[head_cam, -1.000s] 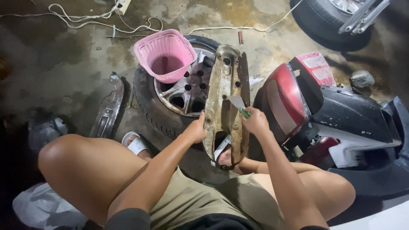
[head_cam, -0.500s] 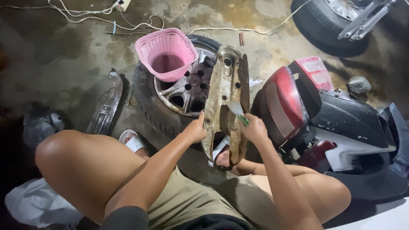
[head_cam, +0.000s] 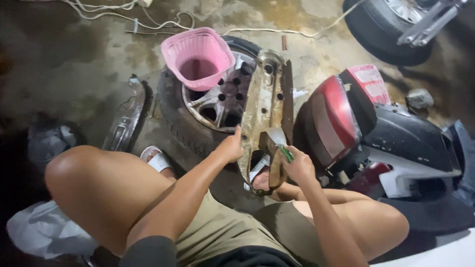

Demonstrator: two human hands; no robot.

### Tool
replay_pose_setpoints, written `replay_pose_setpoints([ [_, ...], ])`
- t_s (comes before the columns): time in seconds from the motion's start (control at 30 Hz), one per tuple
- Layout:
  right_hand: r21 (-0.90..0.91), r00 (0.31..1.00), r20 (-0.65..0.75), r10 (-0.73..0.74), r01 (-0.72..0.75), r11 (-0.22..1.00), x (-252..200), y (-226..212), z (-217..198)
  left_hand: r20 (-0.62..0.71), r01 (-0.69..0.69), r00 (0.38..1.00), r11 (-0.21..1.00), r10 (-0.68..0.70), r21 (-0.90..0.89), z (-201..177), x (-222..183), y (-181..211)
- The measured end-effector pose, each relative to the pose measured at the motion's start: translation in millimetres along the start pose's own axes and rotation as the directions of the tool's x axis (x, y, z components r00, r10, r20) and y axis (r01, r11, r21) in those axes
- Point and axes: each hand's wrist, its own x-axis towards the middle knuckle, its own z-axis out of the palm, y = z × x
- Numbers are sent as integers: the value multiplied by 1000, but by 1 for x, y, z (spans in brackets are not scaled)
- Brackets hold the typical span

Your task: The person sits on the floor and uses a scraper to remove rust and debris from a metal car part. They hold the part steady with one hand while scraping the surface with the other, occasionally flipping the part to work on different areas.

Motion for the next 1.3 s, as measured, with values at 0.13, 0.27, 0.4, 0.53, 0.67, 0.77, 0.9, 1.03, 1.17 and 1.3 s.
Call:
replay_pose_setpoints([
  [0.13, 9, 996, -47, -70, 70, 997, 12, -20, -3, -19, 17, 1000, 999, -18, -50, 9, 14, -11],
  [0.27, 33, 985, -121, -121, 126, 991, 105, 0, 19, -5, 10, 1000, 999, -11, -52, 10, 8, -11],
  [0.4, 29, 974, -146, -175, 181, 983, 93, -25, -19, -17, -13, 1000, 999, 12, -46, 7, 7, -9],
  [0.53, 45, 953, -183, -243, 255, 966, 45, -24, -38, -34, -33, 999, 996, 30, -82, -6, 3, 6],
  [0.67, -77, 885, -304, -353, 347, 935, 19, 21, 0, -159, -90, 984, 994, 80, -58, -16, -8, 26],
  [0.77, -66, 908, -276, -315, 310, 949, -25, 6, 9, -216, -124, 972, 985, 96, -121, -10, -3, 25],
  [0.9, -35, 943, -215, -254, 253, 967, -19, 1, 21, -201, -144, 972, 985, 124, -92, -13, 6, 21],
  [1.03, -7, 962, -188, -196, 198, 980, -2, -20, 13, -201, -155, 970, 984, 135, -87, -7, 13, 14],
  [1.17, -76, 965, -216, -148, 135, 988, 50, -30, 16, -200, -162, 969, 985, 148, -59, -7, 12, 8],
  [1.3, -30, 958, -223, -181, 179, 983, 74, -22, 14, -209, -164, 968, 981, 140, -103, -4, 20, 0],
])
